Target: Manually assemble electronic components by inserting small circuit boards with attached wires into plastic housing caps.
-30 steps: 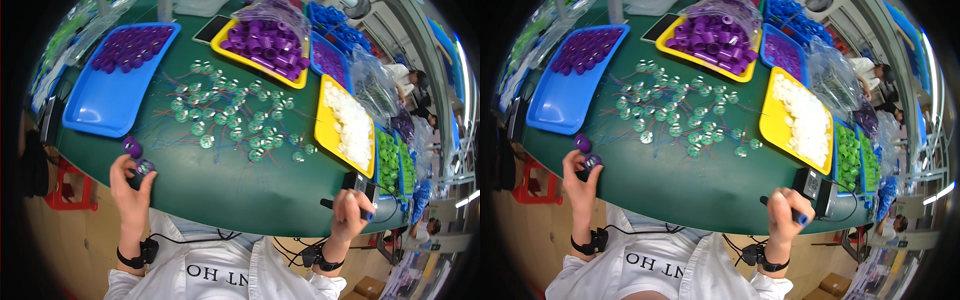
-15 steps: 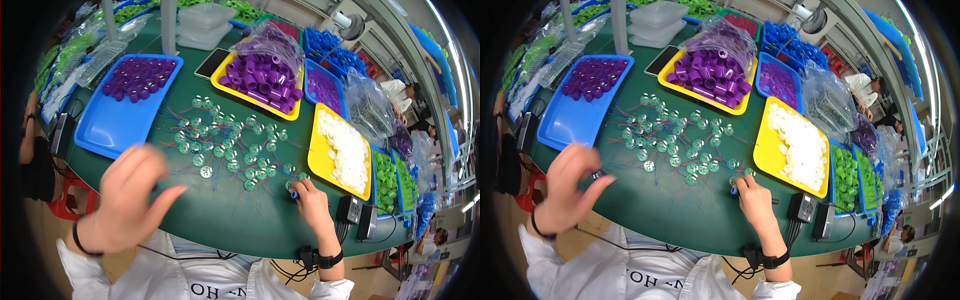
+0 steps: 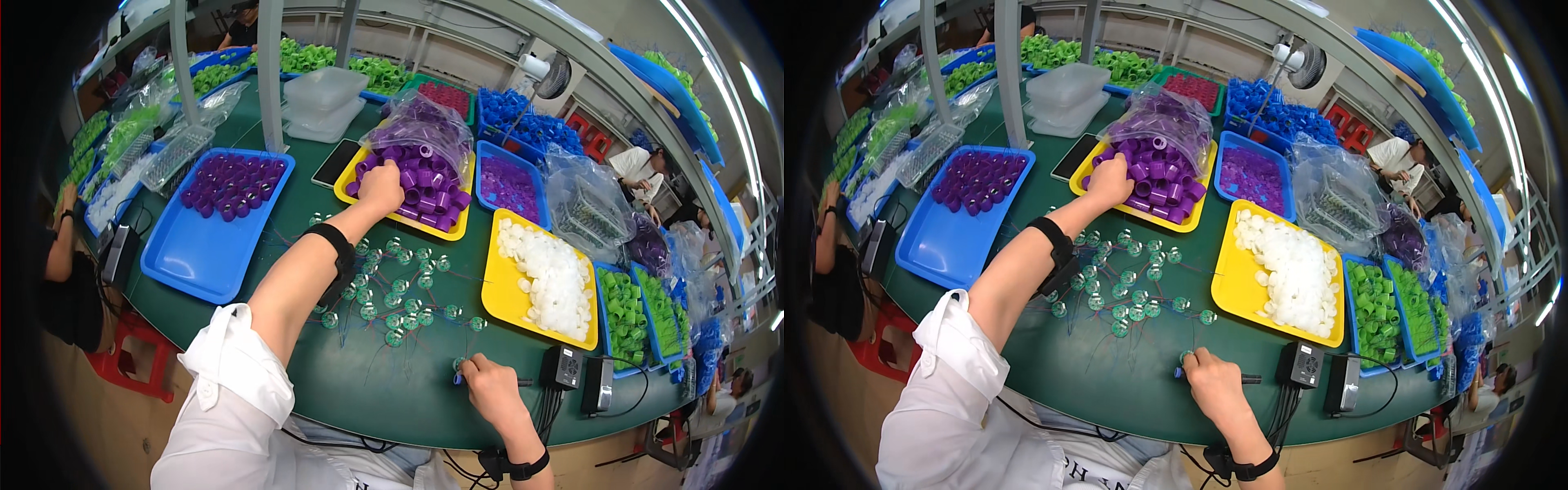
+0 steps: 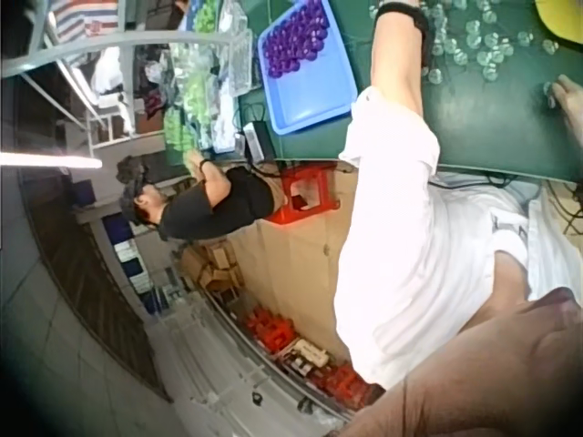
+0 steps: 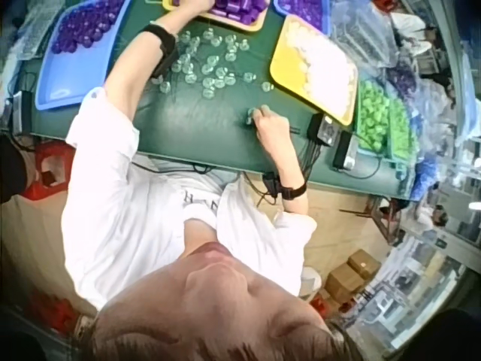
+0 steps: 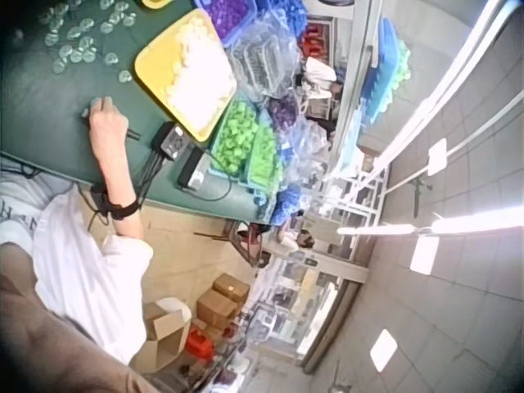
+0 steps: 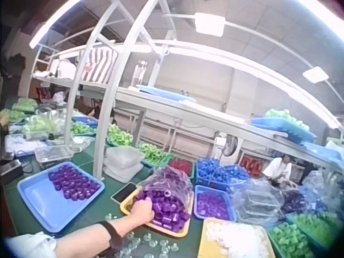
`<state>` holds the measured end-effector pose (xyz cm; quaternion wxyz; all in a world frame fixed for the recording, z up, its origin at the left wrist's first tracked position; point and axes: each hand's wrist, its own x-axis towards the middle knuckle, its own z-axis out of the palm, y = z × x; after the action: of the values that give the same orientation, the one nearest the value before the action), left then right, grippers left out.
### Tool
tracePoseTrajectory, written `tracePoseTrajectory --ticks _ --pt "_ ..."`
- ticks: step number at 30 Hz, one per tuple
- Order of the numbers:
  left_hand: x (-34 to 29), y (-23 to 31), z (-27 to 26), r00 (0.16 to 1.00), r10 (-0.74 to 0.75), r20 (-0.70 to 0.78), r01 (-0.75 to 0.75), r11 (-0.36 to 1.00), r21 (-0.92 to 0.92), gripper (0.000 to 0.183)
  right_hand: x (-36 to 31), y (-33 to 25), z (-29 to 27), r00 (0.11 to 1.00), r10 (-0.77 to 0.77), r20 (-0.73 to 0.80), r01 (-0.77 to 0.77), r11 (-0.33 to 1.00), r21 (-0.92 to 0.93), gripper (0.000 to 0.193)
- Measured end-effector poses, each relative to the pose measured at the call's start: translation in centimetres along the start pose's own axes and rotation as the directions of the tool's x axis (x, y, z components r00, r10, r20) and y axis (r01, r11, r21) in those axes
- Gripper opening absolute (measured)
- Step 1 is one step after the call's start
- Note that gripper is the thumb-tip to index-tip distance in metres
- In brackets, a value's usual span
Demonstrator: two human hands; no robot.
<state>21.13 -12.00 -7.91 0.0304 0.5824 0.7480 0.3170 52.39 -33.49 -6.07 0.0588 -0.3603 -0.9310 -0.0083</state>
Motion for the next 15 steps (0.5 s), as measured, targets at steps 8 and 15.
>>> tracePoseTrajectory --ticks 8,15 --pt "-4.0 0.7 -11.2 0.706 0.076 0.705 0.695 0.120 -0.709 0.022 -0.8 -0.5 -3.4 0.957 0.221 -0.186 -0.140 0.918 0.371 0.014" --pt "-17.9 2.7 -18.0 0.683 0.375 0.627 0.688 -0.044 -0.724 0.028 -1.3 -3.6 -5.7 0.851 0.438 -0.292 -0.112 0.693 0.712 0.012"
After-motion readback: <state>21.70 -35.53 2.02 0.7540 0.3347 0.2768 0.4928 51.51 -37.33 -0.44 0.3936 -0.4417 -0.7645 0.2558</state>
